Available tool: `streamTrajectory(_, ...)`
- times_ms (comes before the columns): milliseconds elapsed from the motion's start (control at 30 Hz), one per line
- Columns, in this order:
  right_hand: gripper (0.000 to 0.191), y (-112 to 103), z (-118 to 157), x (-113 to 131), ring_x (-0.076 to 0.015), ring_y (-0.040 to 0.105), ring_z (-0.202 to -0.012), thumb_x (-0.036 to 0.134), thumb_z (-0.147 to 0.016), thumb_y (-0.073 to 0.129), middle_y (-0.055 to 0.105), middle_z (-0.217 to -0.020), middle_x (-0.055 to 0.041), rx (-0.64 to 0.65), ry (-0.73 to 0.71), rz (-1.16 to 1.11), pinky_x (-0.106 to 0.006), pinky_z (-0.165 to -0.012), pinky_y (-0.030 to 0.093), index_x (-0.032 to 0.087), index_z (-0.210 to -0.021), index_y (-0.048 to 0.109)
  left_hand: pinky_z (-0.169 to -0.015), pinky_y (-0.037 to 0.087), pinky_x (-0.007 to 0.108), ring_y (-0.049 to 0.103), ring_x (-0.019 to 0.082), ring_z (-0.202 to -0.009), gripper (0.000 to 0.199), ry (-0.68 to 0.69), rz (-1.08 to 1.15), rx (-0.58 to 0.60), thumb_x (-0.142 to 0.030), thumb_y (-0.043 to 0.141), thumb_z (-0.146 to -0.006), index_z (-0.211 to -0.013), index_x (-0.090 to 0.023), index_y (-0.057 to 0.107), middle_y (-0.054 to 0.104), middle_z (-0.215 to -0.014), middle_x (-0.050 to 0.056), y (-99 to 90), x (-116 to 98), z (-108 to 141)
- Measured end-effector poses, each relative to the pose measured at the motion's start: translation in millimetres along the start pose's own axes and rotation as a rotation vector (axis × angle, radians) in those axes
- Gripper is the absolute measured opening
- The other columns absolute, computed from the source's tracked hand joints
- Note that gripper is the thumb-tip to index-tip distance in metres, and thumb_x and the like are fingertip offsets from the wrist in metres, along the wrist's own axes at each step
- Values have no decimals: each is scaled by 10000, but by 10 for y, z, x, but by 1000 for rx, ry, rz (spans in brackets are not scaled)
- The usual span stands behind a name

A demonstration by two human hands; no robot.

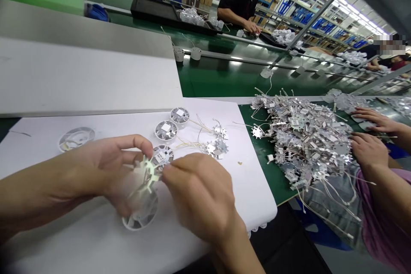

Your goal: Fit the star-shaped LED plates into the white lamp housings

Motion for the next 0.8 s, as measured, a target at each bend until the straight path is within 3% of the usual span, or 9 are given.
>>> streamTrajectory(100, 127, 19, -94, -106, -156, 752, -778, 105, -1002, 745, 800, -903, -1, 211, 536, -496, -243, -704, 609, 227, -1032, 765, -710, 546, 204, 731, 127, -788, 423, 69, -127, -73, -390, 1009, -812, -1044, -262, 681, 717, -822, -70, -11, -77, 23)
streamTrajectory(167, 60, 26, -124, -165, -136, 699, -719, 245, -1054, 750, 780, -878, -16, 391, 754, -766, -225, -663, 566, 202, -1042, 790, -786, 548, 248, 726, 155, -863, 400, 75, -213, -72, -427, 984, -832, -1043, -280, 677, 736, -856, -59, -24, -94, 37)
streamTrajectory(300, 458, 31, -139, -265, -113, 541, -626, 550, -1129, 666, 670, -754, -18, 633, 833, -966, -225, -595, 447, 163, -911, 779, -816, 516, 303, 695, 204, -938, 307, 74, -389, -57, -488, 880, -882, -1026, -308, 677, 753, -934, -32, -53, -83, 50)
streamTrajectory(400, 519, 53, -121, -299, -106, 491, -609, 659, -1024, 779, 632, -746, -2, 668, 947, -990, -218, -562, 393, 165, -872, 737, -745, 486, 295, 652, 194, -852, 293, 76, -463, -79, -500, 860, -883, -1027, -311, 688, 731, -896, -26, -65, -71, 58)
streamTrajectory(567, 417, 48, -134, -206, -110, 504, -642, 550, -1022, 820, 653, -779, 3, 598, 924, -956, -217, -582, 398, 174, -874, 723, -711, 475, 238, 619, 148, -807, 323, 69, -428, -59, -522, 894, -871, -1020, -318, 693, 708, -867, -54, -55, -64, 70)
streamTrajectory(667, 183, 1, -151, -125, -120, 569, -704, 269, -1068, 722, 671, -795, 21, 461, 754, -680, -211, -643, 438, 193, -903, 717, -700, 483, 203, 655, 123, -800, 251, 88, -410, -126, -410, 884, -876, -1021, -318, 701, 703, -829, -83, -54, -74, 71)
streamTrajectory(800, 168, -38, -141, -37, -96, 634, -750, 93, -1037, 664, 719, -844, 51, 372, 555, -484, -176, -705, 470, 217, -940, 724, -713, 549, 201, 725, 127, -789, 241, 130, -375, -125, -397, 845, -899, -1090, -337, 711, 714, -816, -99, -25, -65, 59)
Point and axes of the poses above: each hand's wrist, its own z-axis away from the middle knuckle, its own y-axis out of the palm, x = y × z, the point moved 2 cm from there along -z, towards the middle knuckle
